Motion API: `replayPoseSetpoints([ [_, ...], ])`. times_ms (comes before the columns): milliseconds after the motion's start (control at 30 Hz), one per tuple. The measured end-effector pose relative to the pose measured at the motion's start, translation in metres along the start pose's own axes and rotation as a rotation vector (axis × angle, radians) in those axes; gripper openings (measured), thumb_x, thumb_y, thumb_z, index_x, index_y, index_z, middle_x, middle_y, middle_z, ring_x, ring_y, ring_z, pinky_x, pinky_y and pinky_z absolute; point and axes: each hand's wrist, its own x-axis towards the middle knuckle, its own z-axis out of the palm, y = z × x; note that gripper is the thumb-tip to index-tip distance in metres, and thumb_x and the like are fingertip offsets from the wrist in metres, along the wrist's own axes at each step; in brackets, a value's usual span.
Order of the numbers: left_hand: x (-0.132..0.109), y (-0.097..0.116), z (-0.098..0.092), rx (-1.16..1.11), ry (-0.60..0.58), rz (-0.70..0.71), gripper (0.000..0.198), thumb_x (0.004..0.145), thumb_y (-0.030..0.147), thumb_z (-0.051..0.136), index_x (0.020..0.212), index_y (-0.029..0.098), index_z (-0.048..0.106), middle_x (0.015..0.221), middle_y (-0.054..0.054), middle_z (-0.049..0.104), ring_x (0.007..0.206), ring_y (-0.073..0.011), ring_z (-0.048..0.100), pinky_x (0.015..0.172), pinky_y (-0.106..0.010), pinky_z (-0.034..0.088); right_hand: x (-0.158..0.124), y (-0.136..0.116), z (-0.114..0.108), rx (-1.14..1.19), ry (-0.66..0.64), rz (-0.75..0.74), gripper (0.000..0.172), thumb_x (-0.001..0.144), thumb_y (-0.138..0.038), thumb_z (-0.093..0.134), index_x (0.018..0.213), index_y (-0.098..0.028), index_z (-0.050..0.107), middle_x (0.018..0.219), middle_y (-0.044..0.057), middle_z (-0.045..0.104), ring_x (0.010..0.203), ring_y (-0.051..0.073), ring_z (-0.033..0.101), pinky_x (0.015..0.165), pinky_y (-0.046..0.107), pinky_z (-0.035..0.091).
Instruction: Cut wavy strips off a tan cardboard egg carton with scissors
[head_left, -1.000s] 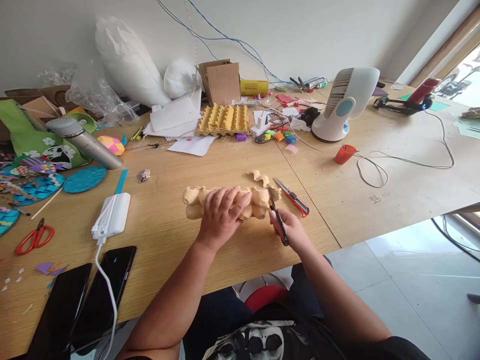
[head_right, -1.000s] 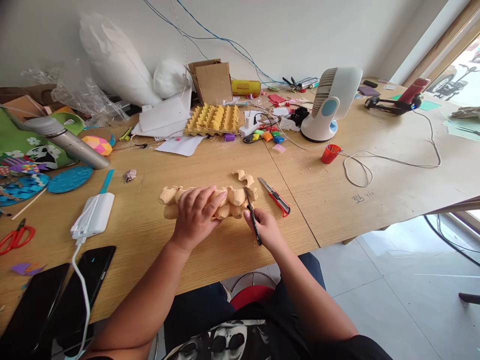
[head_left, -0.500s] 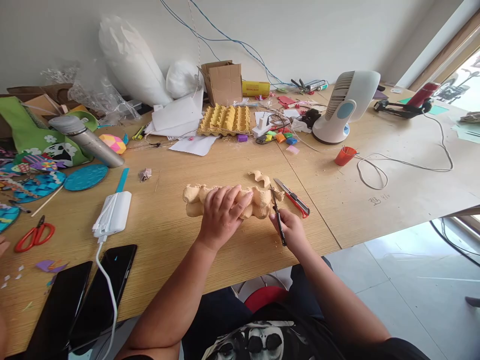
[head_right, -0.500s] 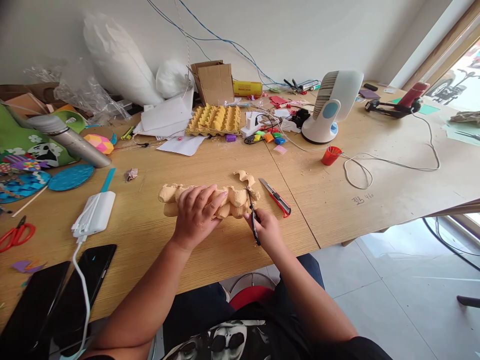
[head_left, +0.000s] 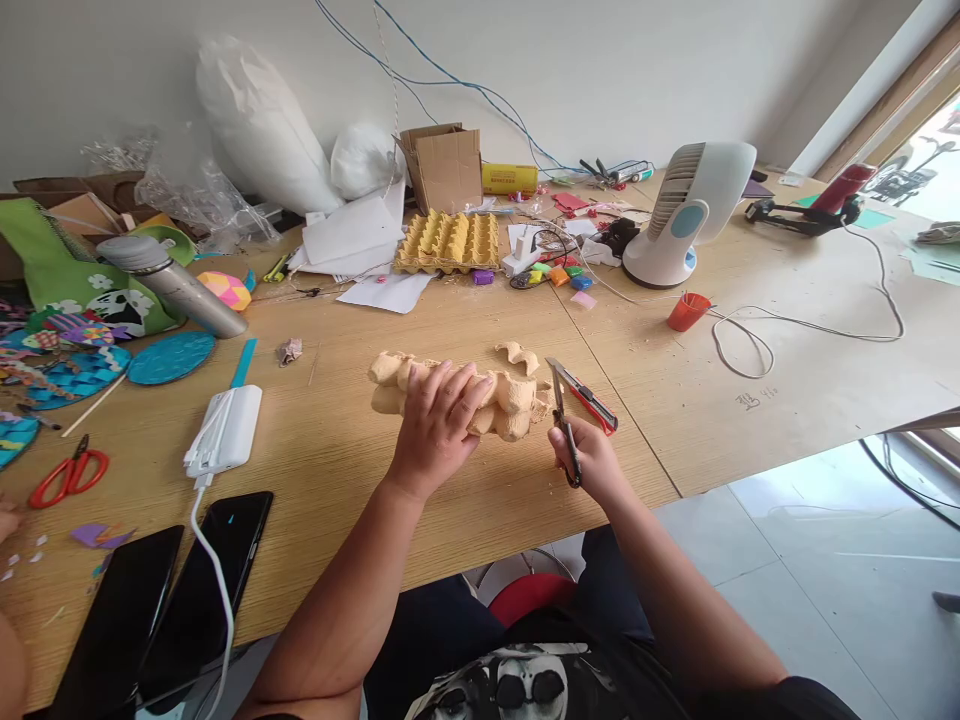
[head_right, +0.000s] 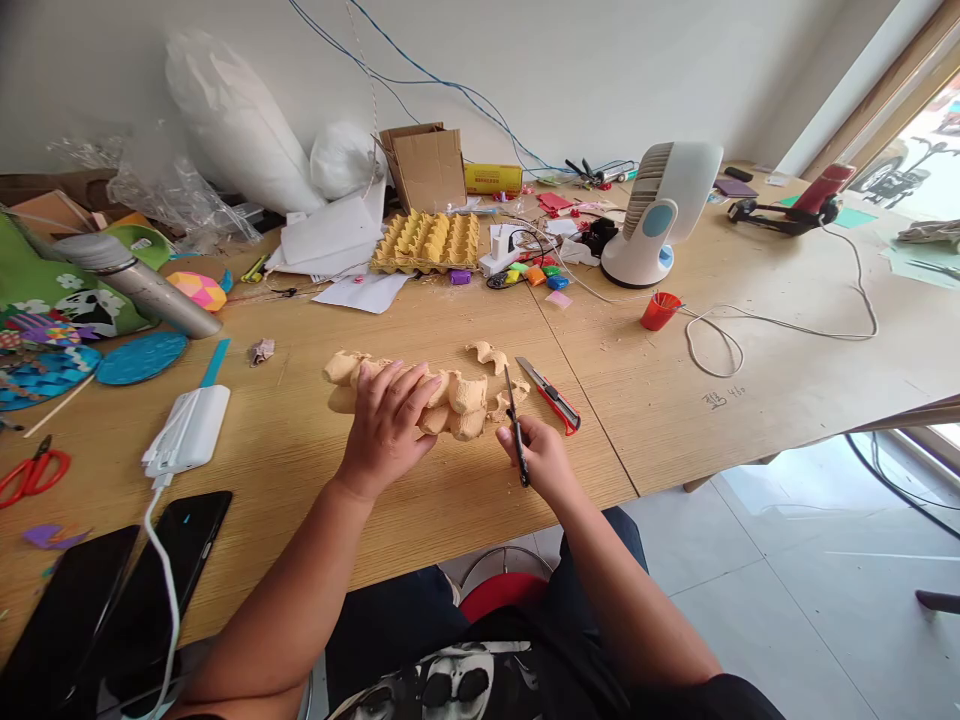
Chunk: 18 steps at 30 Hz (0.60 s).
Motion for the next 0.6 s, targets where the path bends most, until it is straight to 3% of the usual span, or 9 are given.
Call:
replayPoseSetpoints([
  [200,0.001,0.007,-0.003,-0.138,-0.102,0.103,0.08,0.079,0.012,0.062,0.153,0.023,0.034,0.153,-0.012,0.051,0.15,-0.0357,0.032,0.125,-0.066,0.011,0.009,-0.027,-0.018,0.161,0.032,-0.135,0.04,0.079,-0.059,0.07,0.085,-0.02,0.061,0.078,0.002,0.063,0.071,0.017,0.054,0.065,0.029,0.044],
  [400,0.002,0.009,-0.006,-0.225,-0.17,0.112,0.089,0.074,0.01,0.061,0.156,0.022,0.029,0.156,-0.012,0.048,0.154,-0.0364,0.023,0.126,-0.066,0.01,0.016,-0.03,-0.01,0.349,-0.206,-0.062,0.033,0.078,-0.051,0.073,0.078,-0.021,0.06,0.07,0.0,0.059,0.064,0.015,0.053,0.061,0.029,0.044],
  [500,0.003,0.008,-0.007,-0.243,-0.165,0.08,0.088,0.076,0.008,0.058,0.157,0.021,0.025,0.158,-0.013,0.045,0.155,-0.037,0.02,0.125,-0.066,0.012,0.017,-0.026,0.002,0.484,-0.167,-0.03,0.033,0.077,-0.051,0.07,0.077,-0.022,0.055,0.07,0.0,0.055,0.062,0.015,0.052,0.059,0.03,0.045],
  [600,0.003,0.006,-0.001,-0.32,-0.087,-0.029,0.081,0.079,0.007,0.053,0.156,0.02,0.028,0.158,-0.015,0.042,0.155,-0.035,0.021,0.124,-0.062,0.02,0.02,-0.029,0.01,0.534,-0.077,-0.047,0.032,0.078,-0.053,0.064,0.08,-0.024,0.051,0.072,-0.001,0.049,0.064,0.016,0.052,0.061,0.031,0.047],
])
